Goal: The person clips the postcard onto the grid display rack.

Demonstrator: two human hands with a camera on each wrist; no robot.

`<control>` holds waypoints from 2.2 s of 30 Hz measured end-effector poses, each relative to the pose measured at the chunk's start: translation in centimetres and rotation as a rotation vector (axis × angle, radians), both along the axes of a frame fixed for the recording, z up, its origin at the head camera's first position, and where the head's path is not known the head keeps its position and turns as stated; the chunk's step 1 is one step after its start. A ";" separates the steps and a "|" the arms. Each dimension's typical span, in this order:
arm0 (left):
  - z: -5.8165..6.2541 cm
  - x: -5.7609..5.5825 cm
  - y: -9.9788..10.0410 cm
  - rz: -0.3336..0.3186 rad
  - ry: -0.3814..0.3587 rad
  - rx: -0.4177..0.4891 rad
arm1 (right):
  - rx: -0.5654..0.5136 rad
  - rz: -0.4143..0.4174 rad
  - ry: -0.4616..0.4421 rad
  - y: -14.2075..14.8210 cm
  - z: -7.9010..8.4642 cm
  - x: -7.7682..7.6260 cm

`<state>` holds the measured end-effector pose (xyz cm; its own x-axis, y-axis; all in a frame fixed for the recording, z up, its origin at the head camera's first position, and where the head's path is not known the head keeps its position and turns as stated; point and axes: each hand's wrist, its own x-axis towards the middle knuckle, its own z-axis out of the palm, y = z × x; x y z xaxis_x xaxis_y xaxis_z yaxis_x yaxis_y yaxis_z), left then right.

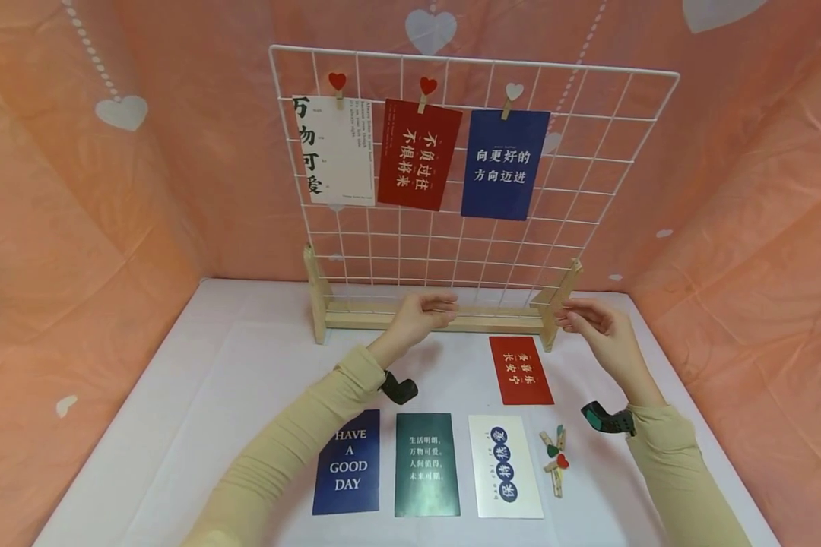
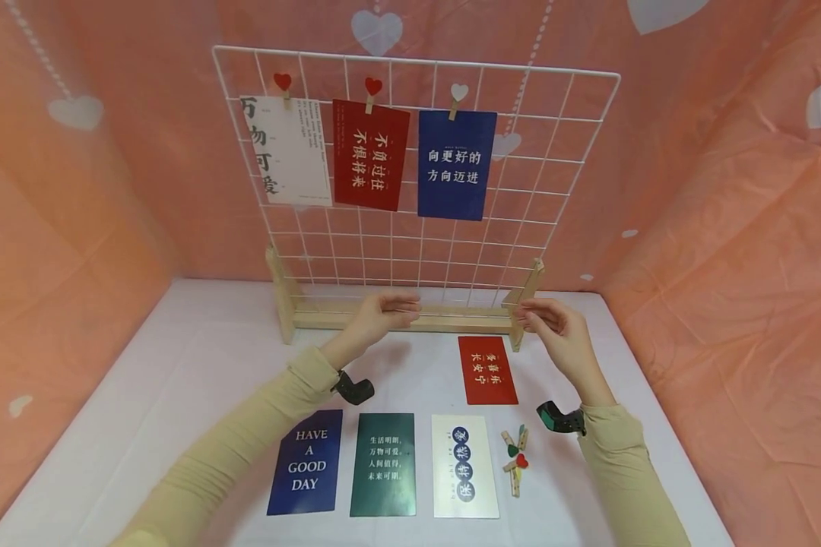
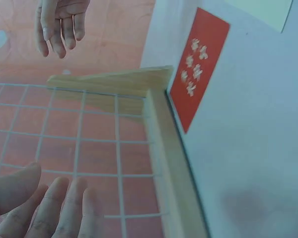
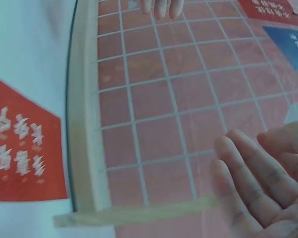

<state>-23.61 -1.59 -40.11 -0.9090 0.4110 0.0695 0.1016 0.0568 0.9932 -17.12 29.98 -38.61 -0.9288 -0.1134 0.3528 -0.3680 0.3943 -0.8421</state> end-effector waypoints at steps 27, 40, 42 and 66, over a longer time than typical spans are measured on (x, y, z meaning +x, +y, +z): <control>-5.5 1.1 3.5 -0.073 -0.326 -0.026 | 0.105 0.192 -0.525 5.4 -6.0 5.7; -7.2 0.2 4.4 -0.028 -0.426 -0.026 | 0.076 0.303 -0.643 5.0 -7.4 6.2; -7.2 0.1 4.8 -0.035 -0.435 -0.034 | 0.075 0.298 -0.659 5.1 -7.5 6.3; -7.6 -1.9 7.4 -0.028 -0.509 -0.038 | 0.071 0.287 -0.748 4.9 -8.8 6.3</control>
<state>-25.48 5.86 -47.72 -0.8121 0.4296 -0.3948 -0.3926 0.0982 0.9144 -10.85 34.83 -47.38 -0.8475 -0.3822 -0.3685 0.1885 0.4323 -0.8818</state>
